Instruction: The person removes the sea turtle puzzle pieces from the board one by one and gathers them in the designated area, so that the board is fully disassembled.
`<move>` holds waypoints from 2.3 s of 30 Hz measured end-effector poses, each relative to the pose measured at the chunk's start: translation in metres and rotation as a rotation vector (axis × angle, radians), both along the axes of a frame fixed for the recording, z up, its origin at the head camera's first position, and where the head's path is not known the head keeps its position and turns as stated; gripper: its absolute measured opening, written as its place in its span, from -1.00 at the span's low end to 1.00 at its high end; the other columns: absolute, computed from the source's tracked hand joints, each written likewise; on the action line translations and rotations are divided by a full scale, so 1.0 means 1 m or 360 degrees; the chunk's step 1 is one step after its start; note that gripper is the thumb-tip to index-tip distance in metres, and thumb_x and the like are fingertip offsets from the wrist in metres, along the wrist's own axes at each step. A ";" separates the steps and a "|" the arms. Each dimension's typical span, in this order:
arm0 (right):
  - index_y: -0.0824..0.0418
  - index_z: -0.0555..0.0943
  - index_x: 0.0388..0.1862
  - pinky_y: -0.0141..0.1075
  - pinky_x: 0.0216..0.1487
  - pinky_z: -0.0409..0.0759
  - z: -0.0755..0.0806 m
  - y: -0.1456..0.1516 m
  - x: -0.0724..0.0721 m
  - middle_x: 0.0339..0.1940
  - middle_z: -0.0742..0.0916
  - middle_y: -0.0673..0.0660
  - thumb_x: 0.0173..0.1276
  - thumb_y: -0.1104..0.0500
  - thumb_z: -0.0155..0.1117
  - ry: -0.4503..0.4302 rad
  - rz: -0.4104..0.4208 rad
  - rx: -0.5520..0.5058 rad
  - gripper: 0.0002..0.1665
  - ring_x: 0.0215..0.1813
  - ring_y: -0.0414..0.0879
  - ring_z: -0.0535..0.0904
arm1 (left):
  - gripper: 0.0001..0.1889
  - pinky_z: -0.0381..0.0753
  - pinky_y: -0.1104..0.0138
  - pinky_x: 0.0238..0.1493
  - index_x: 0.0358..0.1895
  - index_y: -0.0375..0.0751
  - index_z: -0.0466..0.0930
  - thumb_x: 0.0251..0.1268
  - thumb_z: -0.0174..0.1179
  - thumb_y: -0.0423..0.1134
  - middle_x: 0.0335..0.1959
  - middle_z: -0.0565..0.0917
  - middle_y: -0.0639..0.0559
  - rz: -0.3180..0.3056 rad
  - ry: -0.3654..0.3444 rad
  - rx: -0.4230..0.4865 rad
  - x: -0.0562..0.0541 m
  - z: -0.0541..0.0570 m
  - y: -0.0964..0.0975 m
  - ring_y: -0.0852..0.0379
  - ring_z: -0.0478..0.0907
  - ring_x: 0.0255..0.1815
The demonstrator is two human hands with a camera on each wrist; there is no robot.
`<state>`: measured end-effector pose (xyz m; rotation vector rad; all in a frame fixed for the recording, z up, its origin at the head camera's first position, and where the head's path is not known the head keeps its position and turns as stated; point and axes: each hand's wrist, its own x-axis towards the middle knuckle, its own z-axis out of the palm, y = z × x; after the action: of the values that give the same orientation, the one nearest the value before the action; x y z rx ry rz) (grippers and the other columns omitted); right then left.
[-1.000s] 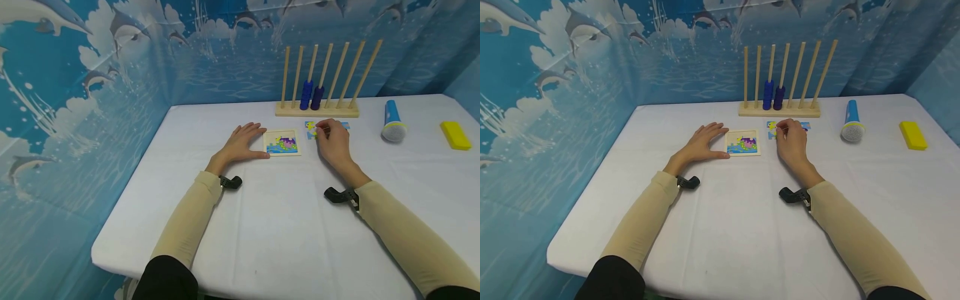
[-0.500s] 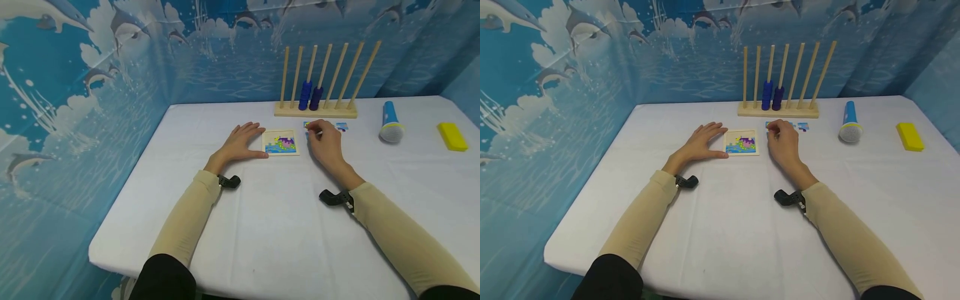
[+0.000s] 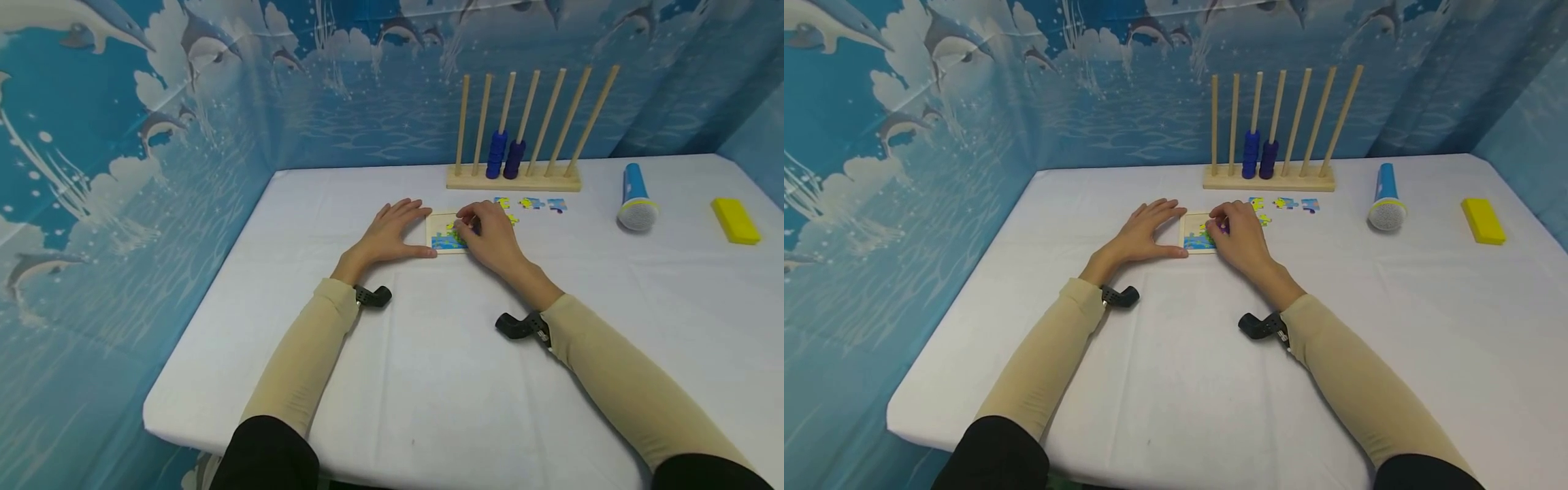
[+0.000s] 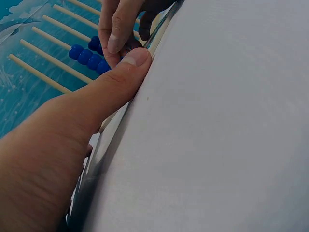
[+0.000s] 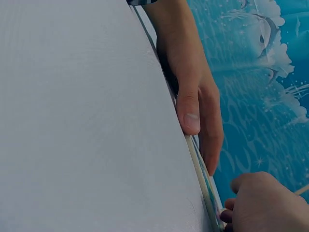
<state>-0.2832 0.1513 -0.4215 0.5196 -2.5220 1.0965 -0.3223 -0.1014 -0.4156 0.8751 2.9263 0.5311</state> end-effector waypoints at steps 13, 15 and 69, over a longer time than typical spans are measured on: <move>0.35 0.70 0.15 0.10 0.19 0.47 0.002 0.000 -0.001 0.03 0.64 0.32 0.43 0.05 0.48 -0.0047 0.0033 0.0218 -0.53 0.12 0.21 0.45 | 0.04 -0.32 -0.01 0.76 0.68 0.22 0.19 0.17 0.32 0.50 0.75 0.09 0.10 -0.0002 -0.0011 -0.0039 -0.003 0.006 0.001 0.08 -0.16 0.79; 0.34 0.70 0.17 0.10 0.17 0.46 0.002 0.000 -0.002 0.02 0.63 0.32 0.42 0.04 0.49 -0.0051 0.0037 0.0216 -0.51 0.11 0.21 0.44 | 0.04 -0.31 -0.01 0.76 0.68 0.21 0.19 0.17 0.32 0.50 0.75 0.09 0.10 -0.0004 -0.0009 -0.0040 -0.003 0.006 0.001 0.07 -0.16 0.79; 0.36 0.56 -0.13 -0.14 -0.11 0.29 0.004 -0.019 -0.019 -0.36 0.60 0.25 0.54 0.13 0.32 -0.0070 -0.0036 -0.0094 -0.72 -0.20 0.13 0.43 | 0.01 -0.24 -0.08 0.75 0.66 0.18 0.24 0.18 0.37 0.45 0.74 0.13 0.05 -0.0015 0.0038 0.0031 0.003 0.007 -0.001 0.03 -0.11 0.78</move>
<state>-0.3024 0.1322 -0.4172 0.4552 -2.5176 1.1827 -0.3189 -0.1020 -0.4087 0.9034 2.9417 0.5537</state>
